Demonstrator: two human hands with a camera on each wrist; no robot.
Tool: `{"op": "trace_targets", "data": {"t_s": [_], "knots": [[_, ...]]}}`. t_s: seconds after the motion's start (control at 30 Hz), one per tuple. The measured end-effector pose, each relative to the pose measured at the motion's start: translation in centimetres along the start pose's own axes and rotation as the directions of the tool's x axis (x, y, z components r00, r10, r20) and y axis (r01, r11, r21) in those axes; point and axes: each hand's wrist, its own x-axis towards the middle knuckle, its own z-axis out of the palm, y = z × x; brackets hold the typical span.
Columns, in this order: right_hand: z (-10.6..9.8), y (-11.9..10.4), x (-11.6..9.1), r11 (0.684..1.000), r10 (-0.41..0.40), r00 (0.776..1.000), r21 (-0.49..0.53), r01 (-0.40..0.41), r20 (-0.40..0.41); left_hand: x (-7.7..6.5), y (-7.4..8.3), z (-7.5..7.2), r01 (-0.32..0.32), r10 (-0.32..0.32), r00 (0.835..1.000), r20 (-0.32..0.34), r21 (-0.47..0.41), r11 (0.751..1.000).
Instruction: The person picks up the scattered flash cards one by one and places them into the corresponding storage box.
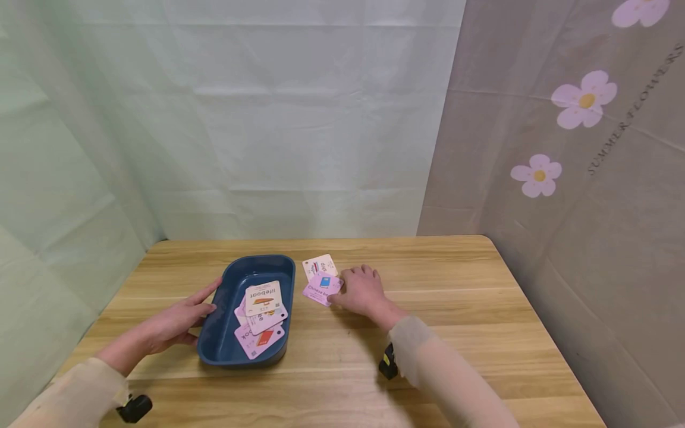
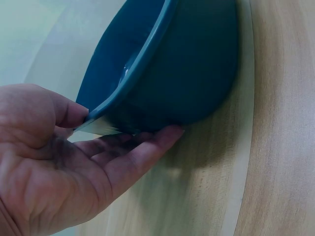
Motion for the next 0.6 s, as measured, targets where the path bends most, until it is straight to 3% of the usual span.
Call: {"op": "trace_targets", "data": {"t_s": [0.6], "knots": [[0.73, -0.39, -0.34, 1.000, 0.004, 1.000, -0.022, -0.004, -0.011, -0.02, 0.00, 0.06, 0.001, -0.001, 1.000, 0.003, -0.019, 1.000]]}}
